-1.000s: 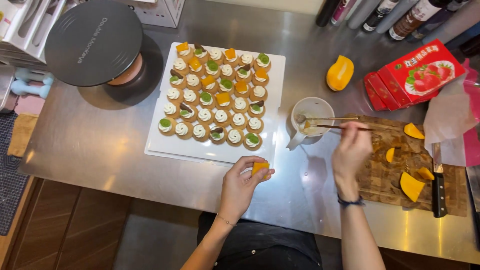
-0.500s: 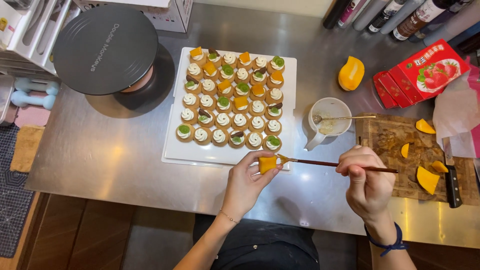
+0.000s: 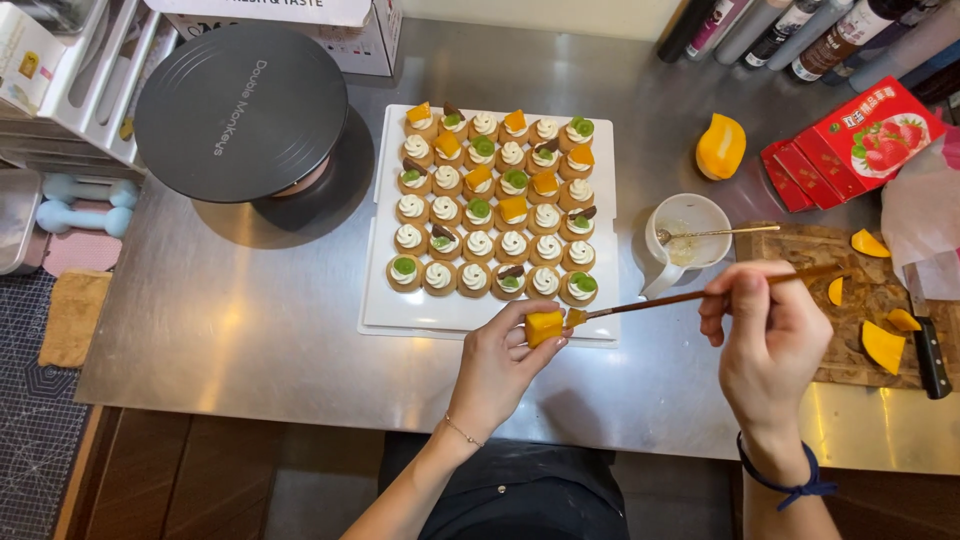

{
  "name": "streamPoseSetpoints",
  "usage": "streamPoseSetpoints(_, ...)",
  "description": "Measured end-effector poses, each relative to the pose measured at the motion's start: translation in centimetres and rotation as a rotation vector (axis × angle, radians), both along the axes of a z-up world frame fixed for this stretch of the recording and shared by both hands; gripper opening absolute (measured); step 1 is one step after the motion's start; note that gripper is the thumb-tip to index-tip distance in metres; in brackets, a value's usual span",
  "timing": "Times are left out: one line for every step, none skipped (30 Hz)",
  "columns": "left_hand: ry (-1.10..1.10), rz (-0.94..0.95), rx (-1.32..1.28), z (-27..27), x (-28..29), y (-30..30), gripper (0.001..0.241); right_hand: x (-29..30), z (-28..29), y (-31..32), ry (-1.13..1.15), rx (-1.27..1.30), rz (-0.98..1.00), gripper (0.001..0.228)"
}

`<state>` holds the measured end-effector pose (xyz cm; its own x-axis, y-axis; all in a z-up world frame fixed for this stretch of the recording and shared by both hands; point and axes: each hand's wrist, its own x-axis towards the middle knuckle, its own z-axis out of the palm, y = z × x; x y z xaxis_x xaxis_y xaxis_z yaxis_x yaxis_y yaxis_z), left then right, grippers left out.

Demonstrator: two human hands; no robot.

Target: Decorating small pastry desserts with mango slices and honey.

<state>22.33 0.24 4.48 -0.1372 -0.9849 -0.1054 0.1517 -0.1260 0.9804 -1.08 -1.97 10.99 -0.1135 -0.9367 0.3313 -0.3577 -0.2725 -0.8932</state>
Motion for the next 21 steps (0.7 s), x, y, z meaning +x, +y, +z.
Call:
streamPoseSetpoints(0.0, 0.0, -0.001, 0.2, 0.4, -0.1, 0.032, 0.3, -0.7, 0.3, 0.0, -0.001, 0.0, 0.028)
streamPoseSetpoints(-0.002, -0.004, 0.007, 0.4, 0.7, -0.1, 0.033, 0.6, -1.5, 0.6, -0.014, -0.118, 0.096, 0.031)
streamPoseSetpoints(-0.006, -0.009, 0.015, 0.5, 1.1, -0.1, 0.033, 0.9, -2.3, 1.0, -0.03, -0.234, 0.191, 0.033)
streamPoseSetpoints(-0.008, -0.009, 0.016, 0.5, 1.5, 0.0, 0.033, 1.6, -2.7, 1.4, -0.032, -0.233, 0.19, 0.033)
streamPoseSetpoints(-0.017, -0.015, -0.01, 0.5, 1.8, -0.1, 0.034, 2.2, -3.0, 1.7, 0.004, -0.211, 0.153, 0.034)
streamPoseSetpoints(-0.026, -0.022, -0.035, 0.5, 2.1, -0.1, 0.035, 2.8, -3.4, 1.9, 0.04, -0.188, 0.117, 0.036)
streamPoseSetpoints(-0.026, -0.022, -0.037, 0.1, 2.2, -0.1, 0.035, 2.1, -4.4, 2.3, 0.04, -0.189, 0.116, 0.036)
streamPoseSetpoints(0.031, -0.035, -0.007, -0.3, 2.4, -0.1, 0.035, 1.3, -5.4, 2.7, 0.036, -0.243, 0.031, 0.038)
streamPoseSetpoints(0.086, -0.047, 0.025, -0.7, 2.5, 0.0, 0.036, 0.6, -6.5, 3.1, 0.028, -0.297, -0.051, 0.04)
streamPoseSetpoints(0.085, -0.046, 0.025, -0.5, 2.4, -0.2, 0.036, 0.4, -7.1, 2.9, 0.027, -0.298, -0.05, 0.04)
streamPoseSetpoints(0.077, -0.043, 0.037, -0.4, 2.2, -0.4, 0.038, 0.2, -7.6, 2.8, 0.068, -0.332, -0.028, 0.039)
streamPoseSetpoints(0.069, -0.041, 0.05, -0.2, 2.0, -0.5, 0.041, 0.0, -8.2, 2.6, 0.107, -0.367, -0.004, 0.039)
streamPoseSetpoints(0.072, -0.04, 0.054, -0.6, 1.9, -0.7, 0.041, -0.3, -8.3, 2.6, 0.11, -0.362, -0.003, 0.039)
streamPoseSetpoints(0.025, -0.046, 0.076, -0.9, 1.7, -0.8, 0.042, -0.6, -8.4, 2.6, -0.015, -0.313, 0.066, 0.039)
streamPoseSetpoints(-0.021, -0.049, 0.097, -1.2, 1.5, -0.9, 0.044, -0.9, -8.5, 2.4, -0.14, -0.263, 0.14, 0.039)
streamPoseSetpoints(-0.018, -0.043, 0.099, -1.9, 1.5, -0.9, 0.044, -2.2, -8.9, 1.7, -0.138, -0.26, 0.146, 0.039)
streamPoseSetpoints(0.022, -0.042, 0.081, -2.5, 1.4, -0.9, 0.042, -3.5, -9.3, 0.9, -0.257, -0.276, -0.026, 0.04)
streamPoseSetpoints(0.062, -0.04, 0.062, -3.1, 1.4, -0.8, 0.04, -4.8, -9.7, 0.2, -0.377, -0.297, -0.197, 0.042)
streamPoseSetpoints(0.062, -0.03, 0.063, -3.2, 1.3, -0.7, 0.04, -7.2, -11.7, -1.4, -0.378, -0.294, -0.187, 0.042)
streamPoseSetpoints(0.048, -0.026, 0.09, -3.3, 1.3, -0.6, 0.04, -9.5, -13.7, -3.0, -0.375, -0.259, -0.297, 0.037)
streamPoseSetpoints(0.036, -0.023, 0.116, -3.4, 1.2, -0.5, 0.04, -11.9, -15.7, -4.7, -0.369, -0.226, -0.407, 0.032)
